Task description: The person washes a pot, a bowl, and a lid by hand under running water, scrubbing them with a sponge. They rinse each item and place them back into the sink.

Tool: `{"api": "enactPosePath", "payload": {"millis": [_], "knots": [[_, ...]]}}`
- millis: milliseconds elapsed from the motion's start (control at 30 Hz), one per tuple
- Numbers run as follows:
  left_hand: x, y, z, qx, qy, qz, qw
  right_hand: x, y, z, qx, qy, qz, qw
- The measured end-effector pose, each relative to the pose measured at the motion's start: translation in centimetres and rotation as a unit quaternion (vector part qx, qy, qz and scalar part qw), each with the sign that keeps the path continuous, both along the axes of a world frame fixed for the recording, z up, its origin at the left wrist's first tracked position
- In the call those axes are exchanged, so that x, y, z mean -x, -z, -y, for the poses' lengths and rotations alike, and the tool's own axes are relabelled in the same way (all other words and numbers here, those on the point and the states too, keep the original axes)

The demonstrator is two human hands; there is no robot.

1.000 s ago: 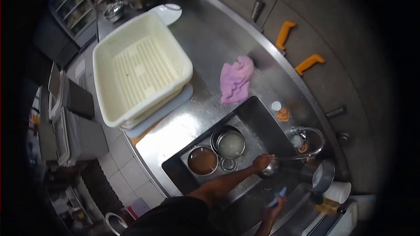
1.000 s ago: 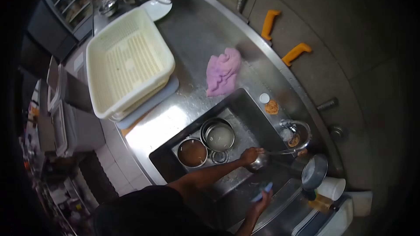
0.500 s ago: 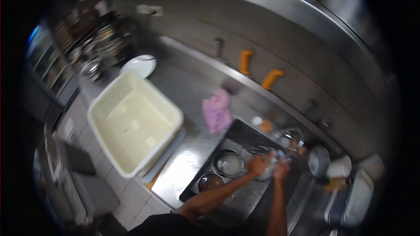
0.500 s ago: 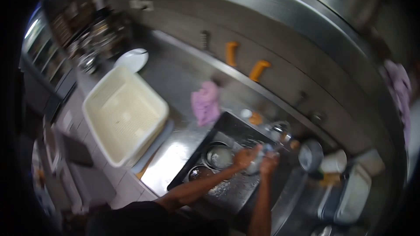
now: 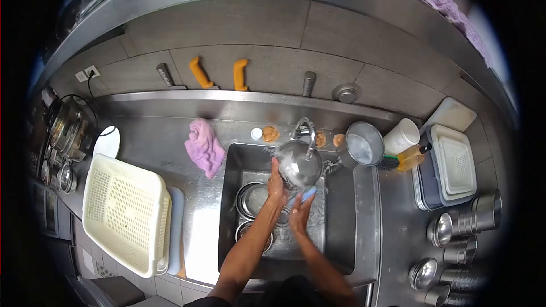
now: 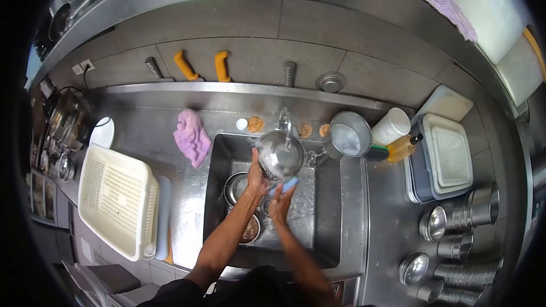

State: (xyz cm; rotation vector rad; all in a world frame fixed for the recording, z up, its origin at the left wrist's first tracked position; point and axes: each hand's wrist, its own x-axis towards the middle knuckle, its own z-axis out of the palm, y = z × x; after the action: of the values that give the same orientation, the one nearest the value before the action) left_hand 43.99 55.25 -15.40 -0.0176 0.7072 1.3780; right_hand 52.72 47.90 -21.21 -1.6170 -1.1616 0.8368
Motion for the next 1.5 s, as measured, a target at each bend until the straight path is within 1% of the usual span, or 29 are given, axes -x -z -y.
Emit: {"api": "enactPosePath", "payload": {"millis": [33,133,200,233,300,333,367,467,500,533,567,633,700,767,833,867,900,933,967,1033,1100,1200,1233,1300,1333,1367,1433,1467,1500], "knots": [[-0.9,0.1,-0.4,0.034,0.002,-0.061,0.998,0.7,-1.8,0.7,0.011,0.034,-0.02,0.999],[-2.3,0.0,0.0,0.045,-0.033,-0.081,0.995,0.0,-3.2,1.0,0.014,0.057,-0.019,0.998],[-2.6,-0.3,0.0,0.041,-0.063,-0.034,0.997,-1.2,-5.8,0.6,-0.141,0.033,0.08,0.986],[-2.8,-1.0,0.1,0.041,-0.058,-0.038,0.997,-1.9,-5.3,0.5,-0.14,0.038,0.077,0.986],[-3.0,-2.2,-0.5,0.019,-0.073,-0.127,0.989,-3.3,-4.6,-0.2,-0.224,-0.078,0.191,0.953],[-3.3,-1.2,-1.1,0.1,-0.074,-0.181,0.976,-3.7,-5.8,-1.0,-0.277,-0.092,0.234,0.927],[-3.5,-0.1,-0.5,0.101,-0.07,-0.185,0.975,-4.3,-6.8,-2.6,-0.274,-0.087,0.232,0.929],[-3.7,0.8,1.1,0.156,0.024,-0.364,0.918,-7.0,-9.3,-8.8,-0.347,-0.128,0.272,0.889],[-3.5,0.9,1.8,0.16,0.03,-0.369,0.915,-8.2,-10.0,-10.7,-0.23,-0.14,0.151,0.951],[-3.3,0.5,2.0,0.127,-0.007,-0.291,0.948,-9.3,-10.0,-11.7,-0.111,-0.145,0.023,0.983],[-2.9,0.0,1.8,0.091,-0.043,-0.21,0.972,-10.4,-9.9,-11.8,-0.113,-0.138,0.018,0.984],[-1.7,0.1,0.7,0.072,-0.044,-0.21,0.974,-12.1,-8.6,-11.9,0.016,-0.24,-0.102,0.965],[-0.1,1.6,0.1,0.028,-0.04,-0.16,0.986,-11.6,-7.3,-9.7,0.018,-0.208,-0.172,0.963],[0.3,2.1,-0.3,0.039,0.104,-0.194,0.975,-10.8,-8.4,-7.5,0.124,-0.247,-0.26,0.925],[-1.8,1.6,0.7,0.043,0.088,-0.407,0.908,-9.3,-7.5,-5.4,0.125,-0.254,-0.181,0.942],[-2.5,0.6,1.9,0.008,0.142,-0.259,0.955,-8.6,-6.5,-4.5,0.123,-0.346,-0.075,0.927],[-1.5,4.4,2.1,0.026,0.152,-0.186,0.97,-8.0,-6.0,-4.1,0.117,-0.431,0.034,0.894],[-0.7,5.4,3.0,0.041,0.17,-0.108,0.979,-7.8,-9.0,-4.1,0.149,-0.474,0.035,0.867],[-0.3,5.9,3.7,0.057,0.187,-0.029,0.98,-7.3,-7.8,-4.0,0.152,-0.472,0.034,0.868],[-1.4,3.0,4.7,0.062,0.143,-0.059,0.986,-6.5,-5.2,-4.4,0.042,-0.327,-0.015,0.944],[-1.3,2.1,5.1,0.067,0.095,-0.089,0.989,-6.7,-4.1,-3.9,-0.004,-0.338,0.005,0.941],[-0.7,1.9,6.3,0.078,0.145,-0.045,0.985,-7.5,-3.5,-3.6,0.088,-0.526,-0.04,0.845],[-1.4,2.4,7.2,0.073,0.152,0.002,0.986,-7.6,-2.9,-3.7,0.053,-0.486,-0.067,0.87],[-2.9,4.5,8.6,0.086,0.173,-0.059,0.979,-8.4,-3.0,-4.8,-0.106,-0.401,0.039,0.909],[-3.0,5.0,9.1,0.069,0.22,-0.09,0.969,-9.1,-2.3,-5.0,-0.133,-0.379,0.098,0.911],[-2.2,9.0,10.2,0.099,0.249,-0.193,0.944,-10.2,-1.9,-4.7,-0.129,-0.382,0.101,0.91],[-2.0,11.3,10.3,0.032,0.212,-0.33,0.919,-12.0,-0.6,-3.7,-0.152,-0.342,0.362,0.854],[-2.2,12.2,9.9,0.032,0.206,-0.326,0.922,-12.0,0.5,-2.1,-0.13,-0.341,0.435,0.823],[-2.5,12.7,9.7,-0.012,0.213,-0.404,0.89,-12.1,1.5,-0.1,0.013,-0.417,0.361,0.834]]}}
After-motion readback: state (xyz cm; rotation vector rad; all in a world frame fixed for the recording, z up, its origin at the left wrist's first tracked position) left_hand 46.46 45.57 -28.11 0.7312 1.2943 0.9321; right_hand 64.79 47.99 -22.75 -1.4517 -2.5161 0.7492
